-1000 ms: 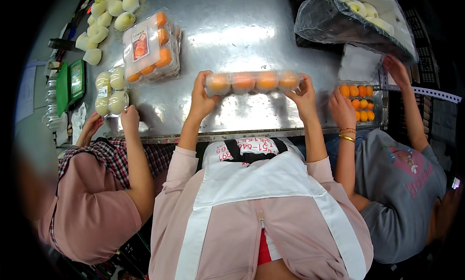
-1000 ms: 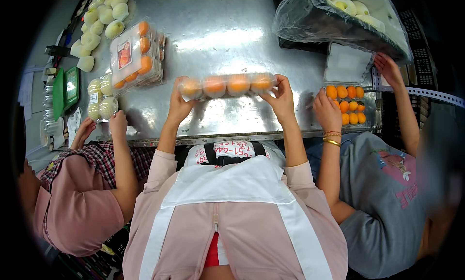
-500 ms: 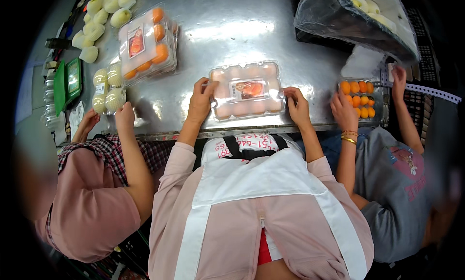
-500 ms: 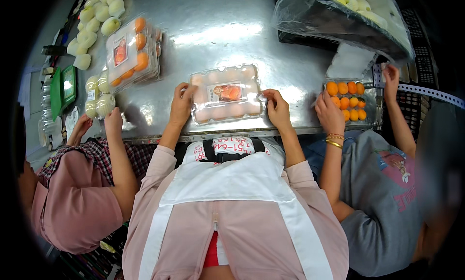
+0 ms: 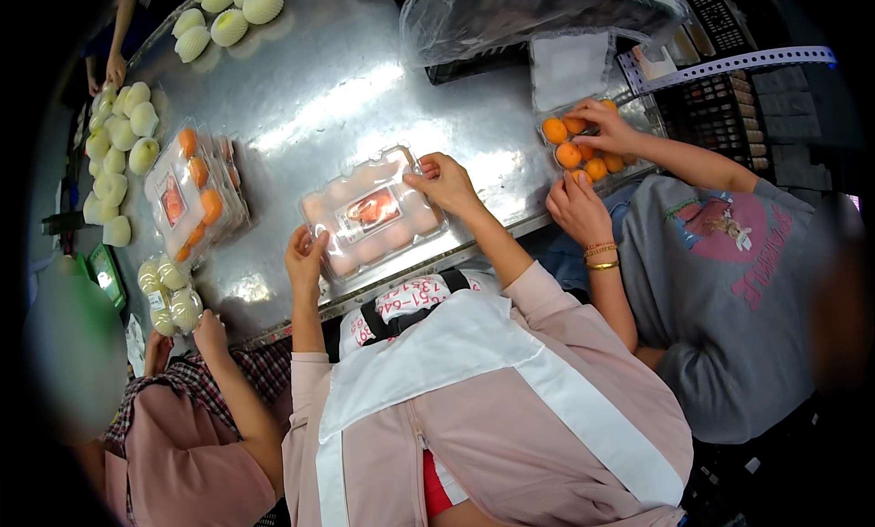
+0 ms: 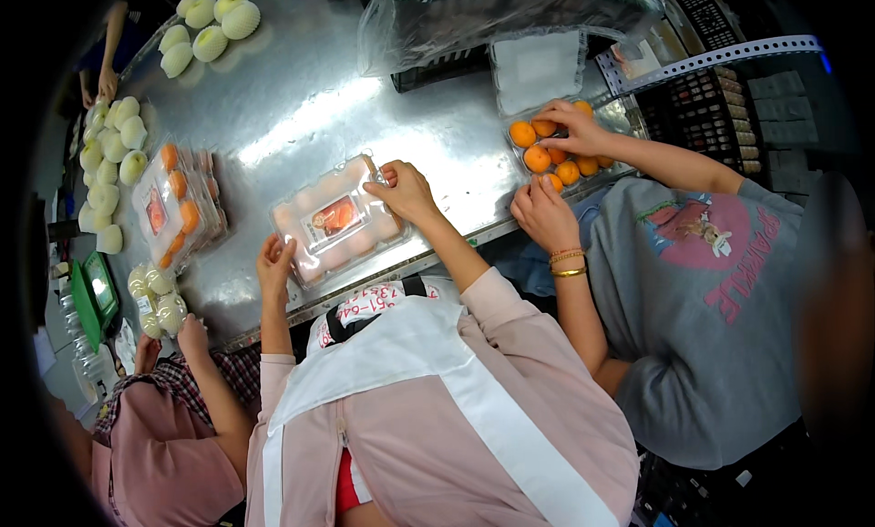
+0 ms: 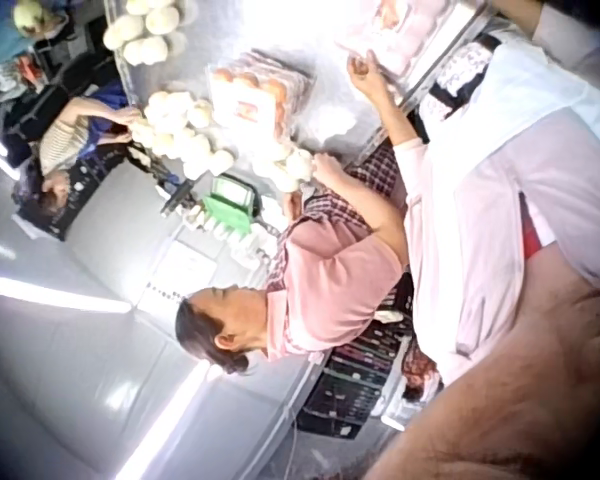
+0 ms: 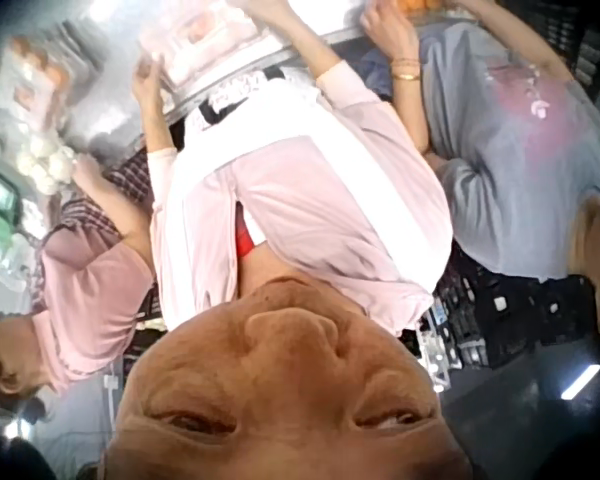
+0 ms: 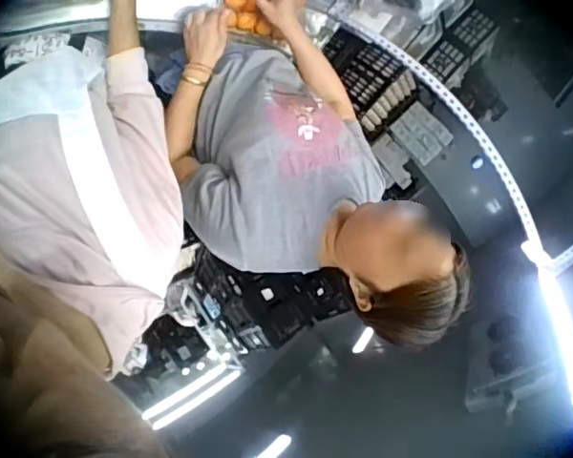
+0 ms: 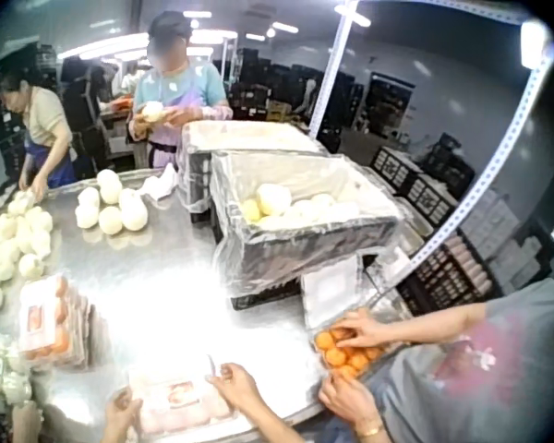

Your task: The person sorts and packages small orange fruits by hand at a large metal table, moving them from one container into clear plastic trays.

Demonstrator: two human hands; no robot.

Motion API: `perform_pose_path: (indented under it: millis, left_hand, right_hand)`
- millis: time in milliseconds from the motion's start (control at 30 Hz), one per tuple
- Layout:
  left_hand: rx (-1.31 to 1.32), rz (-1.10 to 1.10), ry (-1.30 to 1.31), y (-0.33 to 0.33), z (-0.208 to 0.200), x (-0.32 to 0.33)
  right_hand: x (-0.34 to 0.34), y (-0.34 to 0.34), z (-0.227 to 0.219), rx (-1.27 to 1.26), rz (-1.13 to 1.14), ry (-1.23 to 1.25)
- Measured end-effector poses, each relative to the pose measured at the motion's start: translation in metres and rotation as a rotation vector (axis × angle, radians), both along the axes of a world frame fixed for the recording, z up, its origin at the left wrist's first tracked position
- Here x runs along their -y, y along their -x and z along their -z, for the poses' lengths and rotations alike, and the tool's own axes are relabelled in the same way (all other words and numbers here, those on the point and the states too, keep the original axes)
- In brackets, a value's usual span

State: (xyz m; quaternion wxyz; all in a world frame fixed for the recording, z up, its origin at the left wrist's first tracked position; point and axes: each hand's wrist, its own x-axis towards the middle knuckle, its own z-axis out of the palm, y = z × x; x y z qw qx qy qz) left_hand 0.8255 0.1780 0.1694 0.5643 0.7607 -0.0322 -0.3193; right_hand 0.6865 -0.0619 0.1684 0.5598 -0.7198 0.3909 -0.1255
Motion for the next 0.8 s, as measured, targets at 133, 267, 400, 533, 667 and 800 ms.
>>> perform_pose_path:
  millis: [133, 267, 400, 533, 667, 800]
  left_hand:
    - [-0.002, -0.027, -0.036, 0.002, -0.01, 0.0]
    - [-0.013, -0.071, 0.028, 0.0, -0.003, -0.002]
    - [0.011, -0.081, 0.051, 0.0, -0.002, -0.002]
    - [-0.075, -0.047, 0.027, -0.006, 0.001, 0.0]
    - [-0.113, -0.056, 0.022, -0.003, -0.015, 0.006]
    - [-0.185, -0.073, 0.039, -0.002, -0.019, 0.005]
  right_hand:
    - [0.007, -0.028, -0.002, -0.1, -0.053, 0.028]
    - [0.015, -0.028, 0.002, 0.112, -0.04, -0.266]
    - [0.026, -0.023, -0.001, 0.103, -0.178, -0.37]
    - [0.04, -0.037, -0.008, -0.031, -0.237, -0.312]
    - [0.04, -0.051, -0.016, -0.138, -0.285, -0.136]
    - [0.044, -0.056, -0.017, -0.112, -0.408, -0.195]
